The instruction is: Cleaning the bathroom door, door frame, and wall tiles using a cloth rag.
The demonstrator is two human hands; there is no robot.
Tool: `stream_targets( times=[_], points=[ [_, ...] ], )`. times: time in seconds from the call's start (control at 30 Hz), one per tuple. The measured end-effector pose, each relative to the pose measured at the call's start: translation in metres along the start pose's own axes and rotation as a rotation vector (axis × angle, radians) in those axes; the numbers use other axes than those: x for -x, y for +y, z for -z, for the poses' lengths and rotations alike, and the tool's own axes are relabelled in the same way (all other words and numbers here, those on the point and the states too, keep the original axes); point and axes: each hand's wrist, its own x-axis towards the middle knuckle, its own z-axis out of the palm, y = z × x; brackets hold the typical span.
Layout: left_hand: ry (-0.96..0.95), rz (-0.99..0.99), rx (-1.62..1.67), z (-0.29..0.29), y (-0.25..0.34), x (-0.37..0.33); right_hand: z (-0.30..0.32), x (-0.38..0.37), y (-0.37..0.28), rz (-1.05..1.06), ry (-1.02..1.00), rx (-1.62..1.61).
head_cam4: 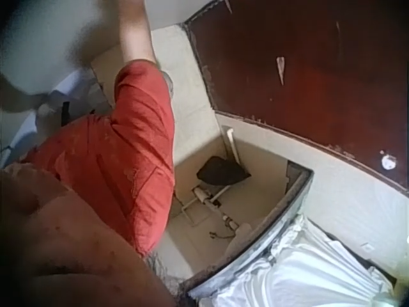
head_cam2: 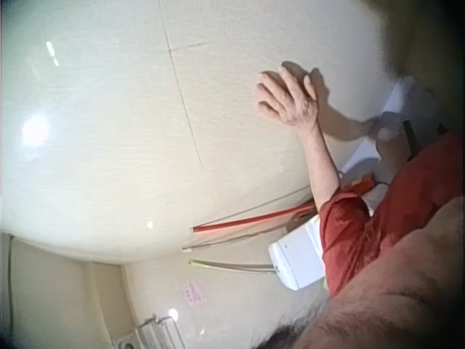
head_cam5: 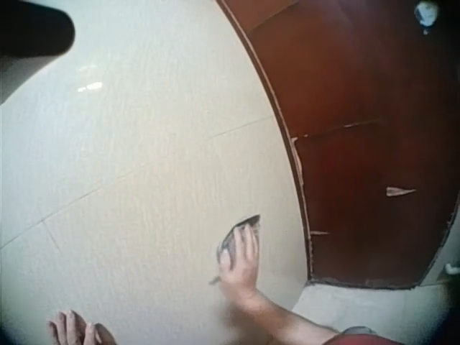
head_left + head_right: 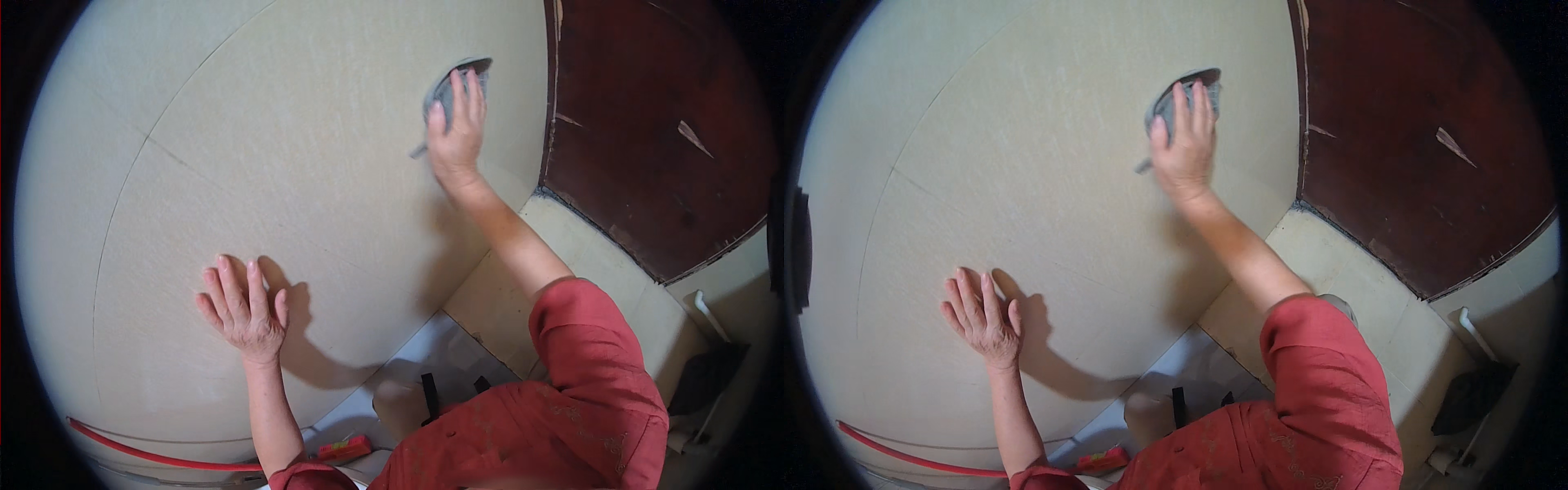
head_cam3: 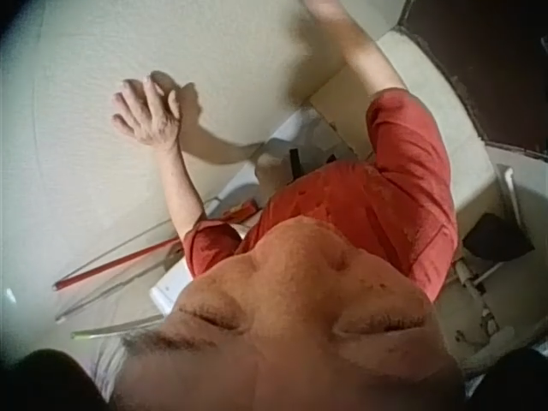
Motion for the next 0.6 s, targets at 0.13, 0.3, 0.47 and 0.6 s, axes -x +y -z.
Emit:
stream_targets(
  times=[0.13, 0.3, 0.47, 0.6],
  points=[
    [0.034, 0.052, -0.031, -0.003, 0.005, -0.001, -0.002, 0.011, -0.086, 0.524, -0.159, -0.001],
    [-0.072, -0.028, 0.196, -0.021, 0.062, -0.015, -0.015, 0.002, -0.064, 0.806, -0.194, -0.218],
    [-0.075, -0.109, 0.004, -0.044, 0.085, -0.024, -0.001, -0.039, 0.081, 0.228, 0.025, 0.006],
    [-0.060, -0.096, -0.026, -0.046, 0.087, -0.028, 0.001, -0.011, 0.134, -0.442, 0.125, -0.018]
  ],
)
